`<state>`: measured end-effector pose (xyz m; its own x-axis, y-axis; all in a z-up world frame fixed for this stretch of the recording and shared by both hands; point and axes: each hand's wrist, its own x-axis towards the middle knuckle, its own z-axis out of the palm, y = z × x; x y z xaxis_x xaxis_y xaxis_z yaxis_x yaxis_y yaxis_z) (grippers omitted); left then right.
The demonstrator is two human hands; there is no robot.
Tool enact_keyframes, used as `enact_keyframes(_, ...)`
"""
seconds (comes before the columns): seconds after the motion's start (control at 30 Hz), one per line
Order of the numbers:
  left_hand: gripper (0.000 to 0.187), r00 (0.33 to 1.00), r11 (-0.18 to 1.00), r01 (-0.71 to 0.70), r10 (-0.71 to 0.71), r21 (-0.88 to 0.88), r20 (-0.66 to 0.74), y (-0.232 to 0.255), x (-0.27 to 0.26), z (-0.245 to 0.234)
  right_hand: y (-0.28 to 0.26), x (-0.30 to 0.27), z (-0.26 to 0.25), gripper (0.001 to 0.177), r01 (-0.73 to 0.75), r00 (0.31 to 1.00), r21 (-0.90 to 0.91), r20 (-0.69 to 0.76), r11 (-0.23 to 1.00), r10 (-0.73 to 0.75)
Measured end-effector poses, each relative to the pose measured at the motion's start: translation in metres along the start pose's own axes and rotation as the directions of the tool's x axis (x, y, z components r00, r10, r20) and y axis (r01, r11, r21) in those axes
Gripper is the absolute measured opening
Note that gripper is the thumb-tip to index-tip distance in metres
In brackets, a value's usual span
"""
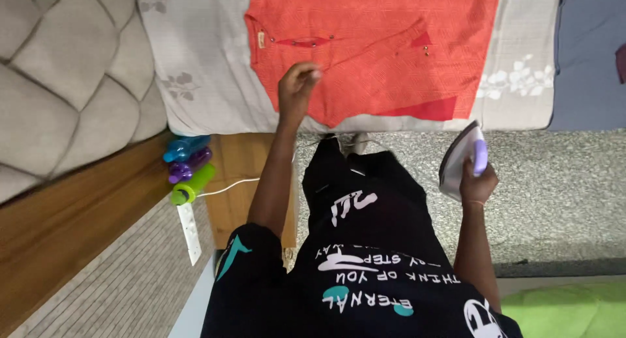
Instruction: Ironing an orange shirt on a bed.
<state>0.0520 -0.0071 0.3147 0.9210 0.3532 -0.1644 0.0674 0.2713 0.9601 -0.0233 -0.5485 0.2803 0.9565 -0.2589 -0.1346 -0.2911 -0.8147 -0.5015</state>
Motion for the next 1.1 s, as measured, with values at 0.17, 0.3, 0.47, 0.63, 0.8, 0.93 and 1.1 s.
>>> enact_keyframes(0.17,0.033,0.717,0.948,-0.204,0.315,-0.245,0.622,0.261,-0.064,0.090,-0.077,0.018,-0.005,0.033,0.166,0.984,0.190,-0.092,0.968,-0.151)
enact_keyframes(0.3,0.043,0.164,0.862,-0.176,0.502,-0.475,0.849,0.385,-0.109,0.110,-0.125,0.039,0.007,0.030,0.319,0.946,0.273,-0.043,0.907,-0.320)
enact_keyframes(0.47,0.045,0.195,0.824,-0.224,0.561,-0.520,0.805,0.385,-0.139,0.142,-0.174,0.067,0.020,0.030,0.368,0.878,0.389,0.154,0.845,-0.453)
enact_keyframes(0.63,0.048,0.228,0.805,-0.246,0.590,-0.540,0.775,0.368,-0.172,0.192,-0.181,0.076,0.016,0.033,0.427,0.796,0.407,0.256,0.808,-0.549)
enact_keyframes(0.8,0.050,0.179,0.784,-0.218,0.618,-0.581,0.766,0.340,-0.175,0.267,-0.167,0.106,0.003,0.035,0.551,0.701,0.381,0.271,0.742,-0.660)
enact_keyframes(0.93,0.053,0.178,0.776,-0.163,0.631,-0.609,0.755,0.307,-0.190,0.324,-0.141,0.124,-0.006,0.033,0.463,0.696,0.422,0.370,0.779,-0.615)
enact_keyframes(1.1,0.056,0.237,0.764,-0.102,0.641,-0.637,0.730,0.246,-0.222,0.387,-0.108,0.136,-0.026,0.035,0.465,0.711,0.377,0.381,0.801,-0.592)
